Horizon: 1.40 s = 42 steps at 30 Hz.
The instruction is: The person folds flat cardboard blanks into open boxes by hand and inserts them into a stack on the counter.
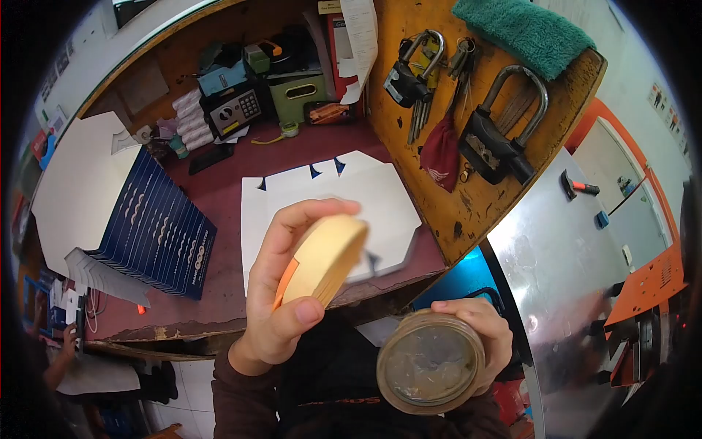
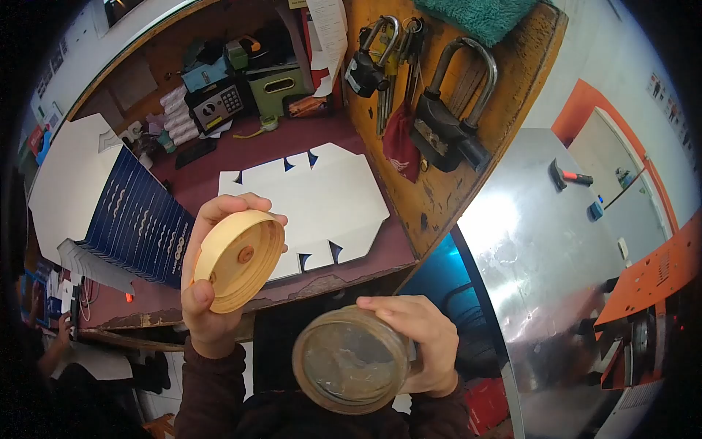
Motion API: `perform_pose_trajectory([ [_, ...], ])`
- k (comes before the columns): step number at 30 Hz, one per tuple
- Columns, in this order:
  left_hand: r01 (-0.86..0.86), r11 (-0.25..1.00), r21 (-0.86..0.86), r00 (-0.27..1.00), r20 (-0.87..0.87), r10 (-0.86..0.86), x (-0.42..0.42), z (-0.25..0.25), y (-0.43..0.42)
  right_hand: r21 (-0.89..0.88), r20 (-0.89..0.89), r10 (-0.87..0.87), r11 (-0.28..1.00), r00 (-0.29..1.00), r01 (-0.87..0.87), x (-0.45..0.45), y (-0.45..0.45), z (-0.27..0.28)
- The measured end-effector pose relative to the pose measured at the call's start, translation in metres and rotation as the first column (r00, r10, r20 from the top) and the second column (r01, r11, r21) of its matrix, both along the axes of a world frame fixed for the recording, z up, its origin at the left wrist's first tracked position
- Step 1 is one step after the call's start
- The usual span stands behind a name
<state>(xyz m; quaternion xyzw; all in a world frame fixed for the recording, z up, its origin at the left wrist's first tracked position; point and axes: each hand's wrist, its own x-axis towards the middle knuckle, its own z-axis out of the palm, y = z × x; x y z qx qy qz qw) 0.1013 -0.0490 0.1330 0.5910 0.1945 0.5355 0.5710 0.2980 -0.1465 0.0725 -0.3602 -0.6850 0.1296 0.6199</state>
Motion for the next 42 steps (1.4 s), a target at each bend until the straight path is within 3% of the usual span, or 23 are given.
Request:
perform_pose_trajectory([
  [2,0.000,1.000,0.001,1.000,-0.005,0.000,-0.004,-0.001,0.000,-0.054,-0.025,0.072,0.996,0.997,-0.074,0.001,0.001,0.000],
  [5,0.010,1.000,-0.007,1.000,-0.009,-0.010,-0.006,-0.002,0.001,-0.137,-0.184,0.018,0.990,0.983,-0.044,-0.002,0.004,0.000],
  [9,0.003,1.000,0.003,1.000,-0.013,-0.003,-0.006,-0.001,0.001,-0.004,-0.219,0.293,0.953,0.931,-0.302,-0.005,0.028,-0.009],
  [10,0.003,1.000,0.011,1.000,-0.022,-0.003,-0.010,0.000,0.001,-0.046,-0.288,0.353,0.924,0.890,-0.380,-0.006,0.027,-0.010],
  [13,-0.019,1.000,0.021,1.000,-0.013,0.020,-0.016,-0.001,0.003,-0.144,-0.388,0.322,0.904,0.863,-0.402,-0.013,0.024,-0.004],
  [17,-0.023,1.000,0.006,1.000,0.010,0.023,-0.015,-0.002,0.002,-0.106,-0.453,0.363,0.885,0.814,-0.454,-0.021,0.033,0.003],
  [21,-0.004,1.000,0.030,1.000,0.004,0.004,-0.019,-0.004,0.003,-0.082,-0.361,0.484,0.835,0.797,-0.544,-0.021,0.038,0.009],
  [25,-0.023,0.999,0.025,0.999,0.026,0.022,-0.019,-0.006,0.003,-0.067,-0.315,0.451,0.867,0.835,-0.493,-0.024,0.045,0.012],
  [30,0.001,0.999,0.045,1.000,0.003,-0.001,-0.025,-0.006,0.004,-0.061,-0.235,0.521,0.835,0.820,-0.548,-0.028,0.049,0.018],
  [32,-0.065,0.997,0.029,0.996,0.057,0.063,-0.023,-0.005,0.002,-0.040,-0.214,0.501,0.853,0.838,-0.520,-0.028,0.049,0.027],
  [35,-0.032,0.999,0.036,0.999,0.030,0.031,-0.025,-0.005,0.003,-0.046,-0.051,0.571,0.818,0.820,-0.573,-0.029,0.049,0.041],
  [39,-0.035,0.997,0.064,0.999,0.030,0.033,-0.028,-0.007,0.003,0.058,-0.055,0.603,0.797,0.796,-0.601,-0.031,0.049,0.050],
  [42,-0.048,0.997,0.056,0.998,0.044,0.045,-0.028,-0.006,0.003,0.137,0.119,0.574,0.799,0.810,-0.586,-0.028,0.050,0.068],
])
